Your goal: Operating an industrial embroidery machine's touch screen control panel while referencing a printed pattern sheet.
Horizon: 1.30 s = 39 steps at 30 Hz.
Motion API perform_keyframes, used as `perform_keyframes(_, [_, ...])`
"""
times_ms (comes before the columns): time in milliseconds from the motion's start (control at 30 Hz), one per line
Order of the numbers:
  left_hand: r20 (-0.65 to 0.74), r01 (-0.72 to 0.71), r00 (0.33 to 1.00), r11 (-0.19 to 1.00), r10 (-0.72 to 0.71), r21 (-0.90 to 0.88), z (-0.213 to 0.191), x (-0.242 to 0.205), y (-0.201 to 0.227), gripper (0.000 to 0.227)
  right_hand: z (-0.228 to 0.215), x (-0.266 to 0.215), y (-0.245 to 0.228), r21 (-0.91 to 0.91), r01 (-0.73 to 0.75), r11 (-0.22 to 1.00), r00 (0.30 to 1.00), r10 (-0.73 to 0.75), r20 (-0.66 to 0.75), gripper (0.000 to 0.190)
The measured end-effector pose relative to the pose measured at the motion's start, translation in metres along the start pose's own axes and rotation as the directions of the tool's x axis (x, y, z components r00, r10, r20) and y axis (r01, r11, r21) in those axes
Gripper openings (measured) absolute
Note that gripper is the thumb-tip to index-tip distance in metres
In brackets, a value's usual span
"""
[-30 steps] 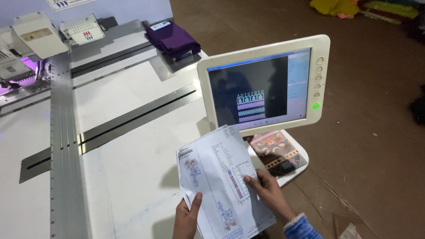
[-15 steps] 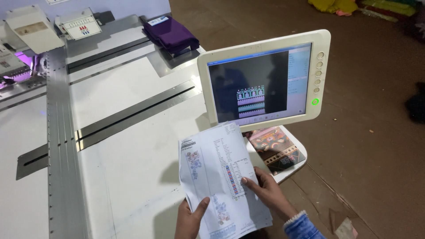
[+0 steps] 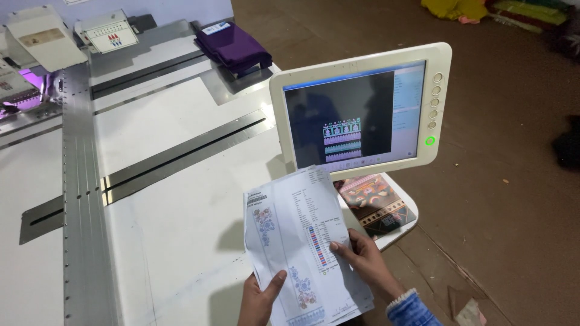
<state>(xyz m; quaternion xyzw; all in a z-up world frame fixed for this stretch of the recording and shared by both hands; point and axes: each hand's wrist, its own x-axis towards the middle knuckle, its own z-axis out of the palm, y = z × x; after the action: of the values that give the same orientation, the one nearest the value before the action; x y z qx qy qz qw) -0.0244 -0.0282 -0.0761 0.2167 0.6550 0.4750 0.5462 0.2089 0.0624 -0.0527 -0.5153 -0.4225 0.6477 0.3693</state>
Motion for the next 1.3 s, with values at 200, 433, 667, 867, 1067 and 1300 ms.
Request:
perform_keyframes(200, [-0.009,0.082,0.997,0.996,-0.082,-0.033,0.009,-0.01,0.014,0.054,0.002,-0.005,-0.014,-0.013,-0.005,1.0,0.999,0.005,-0.032,0.037])
perform_keyframes(433, [0.02,0.057,0.998,0.998,-0.056,-0.023,0.012,-0.006,0.009,0.053,-0.002,-0.003,-0.014,0.019,-0.017,1.0,0.999,0.017,-0.035,0.036])
perform_keyframes(667, [-0.02,0.046,0.999,0.999,-0.046,-0.012,0.016,-0.007,0.013,0.054,-0.003,-0.003,-0.02,-0.002,-0.014,1.0,1.0,0.014,0.001,0.039])
perform_keyframes(867, [-0.03,0.062,0.998,0.998,-0.063,-0.013,0.017,-0.002,0.011,0.053,-0.007,0.005,-0.011,0.059,0.018,0.998,1.0,-0.019,0.017,0.034])
perform_keyframes(1067, [-0.021,0.066,0.998,0.997,-0.067,-0.03,0.019,-0.001,0.007,0.048,-0.012,0.011,-0.005,0.063,0.005,0.998,1.0,-0.005,0.014,0.033])
perform_keyframes(1300, [0.001,0.057,0.998,0.997,-0.057,-0.05,0.024,-0.012,0.021,0.052,-0.012,0.007,-0.016,0.013,-0.012,1.0,1.0,0.012,0.011,0.034])
